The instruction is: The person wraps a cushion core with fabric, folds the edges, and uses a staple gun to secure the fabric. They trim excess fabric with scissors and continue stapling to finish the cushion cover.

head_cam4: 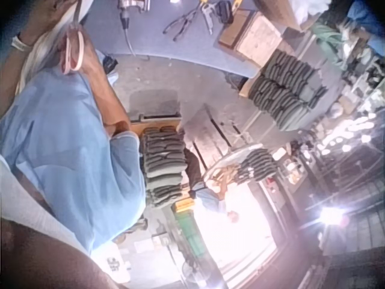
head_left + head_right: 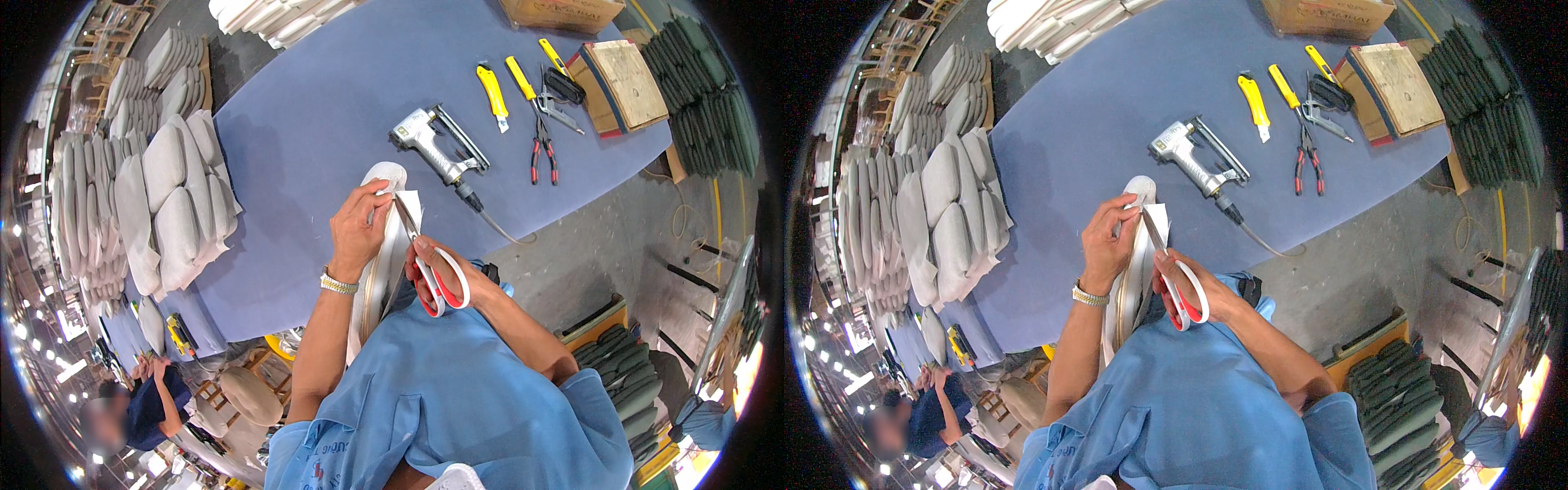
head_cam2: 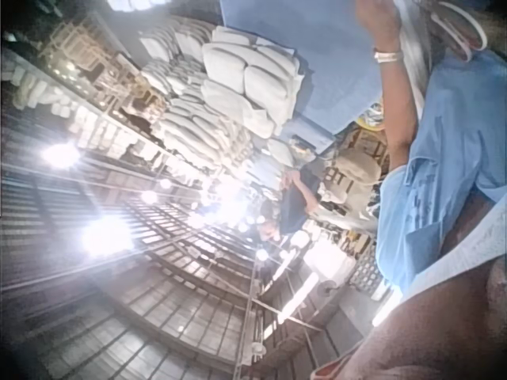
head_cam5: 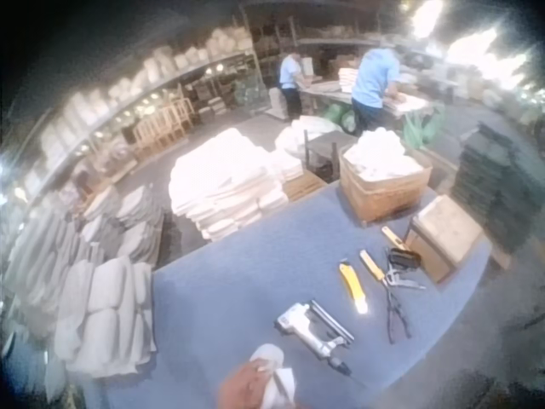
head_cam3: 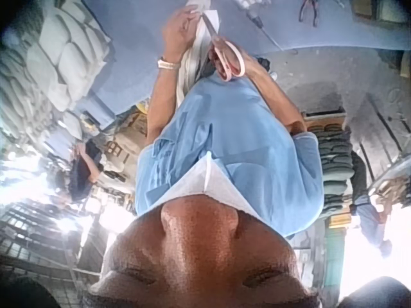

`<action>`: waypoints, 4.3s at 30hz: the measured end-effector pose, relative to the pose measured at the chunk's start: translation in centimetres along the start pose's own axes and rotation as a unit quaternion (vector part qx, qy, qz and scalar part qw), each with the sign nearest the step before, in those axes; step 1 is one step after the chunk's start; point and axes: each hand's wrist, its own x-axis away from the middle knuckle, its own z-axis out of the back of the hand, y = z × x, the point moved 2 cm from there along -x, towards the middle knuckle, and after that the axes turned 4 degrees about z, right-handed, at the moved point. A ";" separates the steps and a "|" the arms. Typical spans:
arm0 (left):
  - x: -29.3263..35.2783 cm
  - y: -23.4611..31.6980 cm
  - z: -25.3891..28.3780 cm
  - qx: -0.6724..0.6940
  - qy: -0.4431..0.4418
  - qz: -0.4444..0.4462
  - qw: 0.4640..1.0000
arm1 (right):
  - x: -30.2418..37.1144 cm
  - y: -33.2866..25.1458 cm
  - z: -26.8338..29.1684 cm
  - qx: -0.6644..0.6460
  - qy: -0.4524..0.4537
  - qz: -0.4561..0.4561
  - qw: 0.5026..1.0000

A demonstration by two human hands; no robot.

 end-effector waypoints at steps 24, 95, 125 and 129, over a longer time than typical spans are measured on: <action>-1.2 -2.3 2.0 0.033 -0.033 -0.054 0.997 | -6.2 2.9 -8.5 -0.231 0.141 0.121 0.955; -0.7 -4.1 -0.2 0.233 -0.104 -0.087 0.963 | -4.6 5.3 -9.2 -0.229 0.260 0.183 0.920; -1.2 -3.9 0.4 0.171 -0.124 -0.078 0.974 | -3.8 6.6 -7.8 -0.222 0.231 0.184 0.929; -1.3 -3.9 0.4 0.165 -0.122 -0.086 0.975 | -3.8 6.2 -8.1 -0.213 0.237 0.179 0.931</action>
